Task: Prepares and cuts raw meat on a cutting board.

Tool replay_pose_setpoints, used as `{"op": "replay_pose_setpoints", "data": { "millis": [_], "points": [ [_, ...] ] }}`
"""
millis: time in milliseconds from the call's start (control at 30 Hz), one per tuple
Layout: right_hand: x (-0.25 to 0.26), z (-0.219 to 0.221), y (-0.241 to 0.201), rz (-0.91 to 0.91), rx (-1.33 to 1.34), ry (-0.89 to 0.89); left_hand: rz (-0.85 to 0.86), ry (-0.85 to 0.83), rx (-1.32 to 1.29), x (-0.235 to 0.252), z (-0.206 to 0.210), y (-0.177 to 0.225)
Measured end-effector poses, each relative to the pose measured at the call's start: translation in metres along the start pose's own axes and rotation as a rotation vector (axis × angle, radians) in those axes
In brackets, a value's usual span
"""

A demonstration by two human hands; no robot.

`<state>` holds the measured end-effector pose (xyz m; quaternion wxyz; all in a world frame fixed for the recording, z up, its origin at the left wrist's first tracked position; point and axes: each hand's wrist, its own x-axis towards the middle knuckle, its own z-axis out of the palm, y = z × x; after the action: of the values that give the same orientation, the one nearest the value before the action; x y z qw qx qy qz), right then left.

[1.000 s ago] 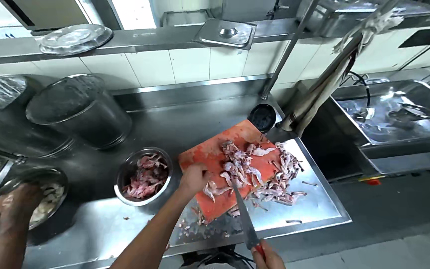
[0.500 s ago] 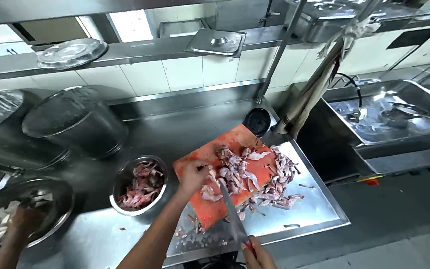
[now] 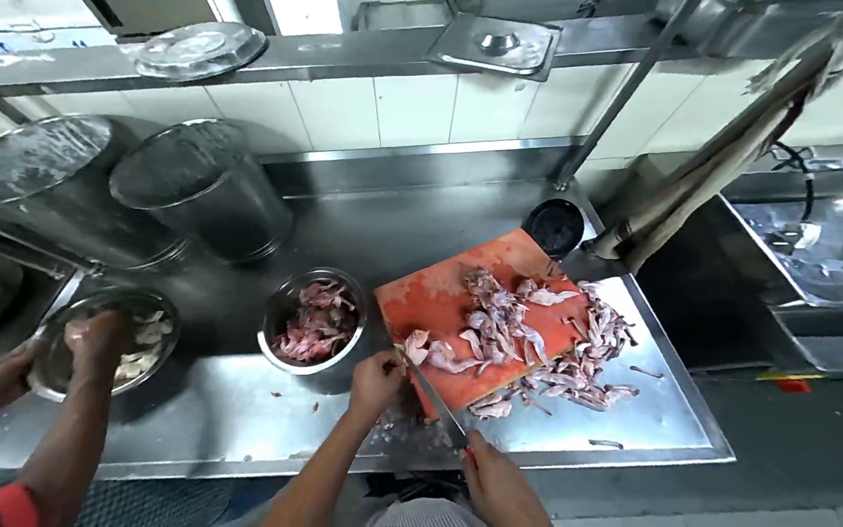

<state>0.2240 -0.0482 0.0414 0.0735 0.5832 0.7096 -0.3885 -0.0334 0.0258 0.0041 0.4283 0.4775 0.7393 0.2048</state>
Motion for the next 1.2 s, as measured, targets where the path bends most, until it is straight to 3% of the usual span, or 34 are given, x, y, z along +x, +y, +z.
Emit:
{"op": "replay_pose_setpoints", "data": {
  "millis": [200,367,567,1033,1200],
  "points": [
    [0.009,0.002,-0.028,0.179,-0.257,-0.031,0.050,-0.081,0.235,-0.007,-0.011,0.010],
    [0.005,0.010,-0.038,0.291,-0.237,-0.021,0.130,-0.085,0.239,-0.003,-0.014,0.010],
    [-0.001,0.014,-0.032,0.329,-0.171,-0.017,0.122,-0.126,0.184,0.006,0.000,0.007],
    [0.030,-0.007,-0.058,0.334,-0.357,0.051,0.381,-0.242,0.560,0.023,-0.018,0.030],
    [0.001,0.005,-0.037,0.379,-0.297,0.023,0.397,-0.257,0.551,0.034,-0.026,0.023]
  ]
}}
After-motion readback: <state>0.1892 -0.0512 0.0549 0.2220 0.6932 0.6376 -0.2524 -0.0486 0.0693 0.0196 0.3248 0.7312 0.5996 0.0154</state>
